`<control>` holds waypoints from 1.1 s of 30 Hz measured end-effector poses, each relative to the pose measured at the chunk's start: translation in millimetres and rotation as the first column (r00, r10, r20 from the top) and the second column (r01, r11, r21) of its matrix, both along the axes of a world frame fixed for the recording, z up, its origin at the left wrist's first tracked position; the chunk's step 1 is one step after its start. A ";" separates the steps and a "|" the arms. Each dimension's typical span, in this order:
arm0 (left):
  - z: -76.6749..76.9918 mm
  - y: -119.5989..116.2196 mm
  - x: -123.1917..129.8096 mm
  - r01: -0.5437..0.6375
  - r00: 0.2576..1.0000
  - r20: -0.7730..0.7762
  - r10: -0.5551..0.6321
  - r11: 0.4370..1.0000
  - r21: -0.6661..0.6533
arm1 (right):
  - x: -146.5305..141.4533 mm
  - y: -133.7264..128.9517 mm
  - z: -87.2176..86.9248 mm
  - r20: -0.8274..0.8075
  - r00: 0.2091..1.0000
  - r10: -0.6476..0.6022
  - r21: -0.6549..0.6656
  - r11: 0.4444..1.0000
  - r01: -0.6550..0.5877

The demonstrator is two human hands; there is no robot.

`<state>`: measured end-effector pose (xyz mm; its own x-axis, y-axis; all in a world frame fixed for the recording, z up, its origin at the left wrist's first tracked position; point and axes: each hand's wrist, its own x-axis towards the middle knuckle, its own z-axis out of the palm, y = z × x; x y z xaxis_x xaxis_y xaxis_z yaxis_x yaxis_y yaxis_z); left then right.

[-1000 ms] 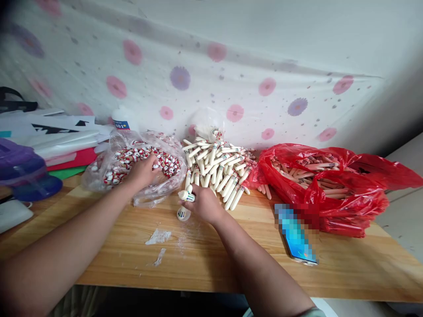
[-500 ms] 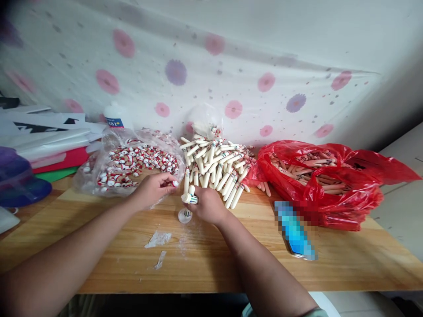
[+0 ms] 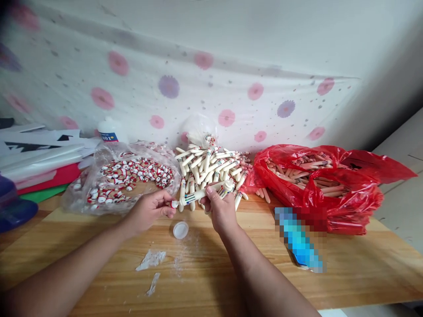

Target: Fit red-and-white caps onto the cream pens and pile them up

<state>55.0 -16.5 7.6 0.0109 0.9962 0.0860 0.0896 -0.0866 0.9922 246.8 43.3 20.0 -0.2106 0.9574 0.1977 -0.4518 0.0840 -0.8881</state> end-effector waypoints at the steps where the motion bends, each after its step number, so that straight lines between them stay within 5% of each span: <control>1: 1.0 -0.7 1.3 0.001 1.000 0.012 -0.001 1.000 -0.002 | -1.1 -1.0 -0.5 0.005 1.000 0.001 0.013 1.000 -0.001; 8: 6.9 -3.5 2.8 0.015 0.998 0.053 -0.016 1.000 0.013 | -3.0 -1.5 -8.3 0.015 0.999 0.030 0.120 0.992 -0.032; 17: 15.2 -11.3 3.5 -0.035 0.995 -0.094 0.038 0.999 0.035 | -16.4 -14.7 -16.1 -0.060 0.998 0.021 0.249 0.968 -0.005; 25: -8.4 3.9 -5.0 -0.020 0.972 -0.231 0.039 0.996 0.088 | -14.2 -3.9 -26.1 0.082 0.996 0.042 0.235 0.970 -0.061; 29: -11.2 15.5 -31.2 -0.093 0.820 -0.542 0.182 0.978 0.186 | 13.6 26.5 -6.1 0.116 0.988 -0.100 0.199 0.977 0.076; 33: -5.8 20.2 -65.4 -0.324 0.441 -0.781 0.442 0.890 0.321 | 25.5 75.9 23.5 0.245 0.868 -0.432 0.400 0.860 0.315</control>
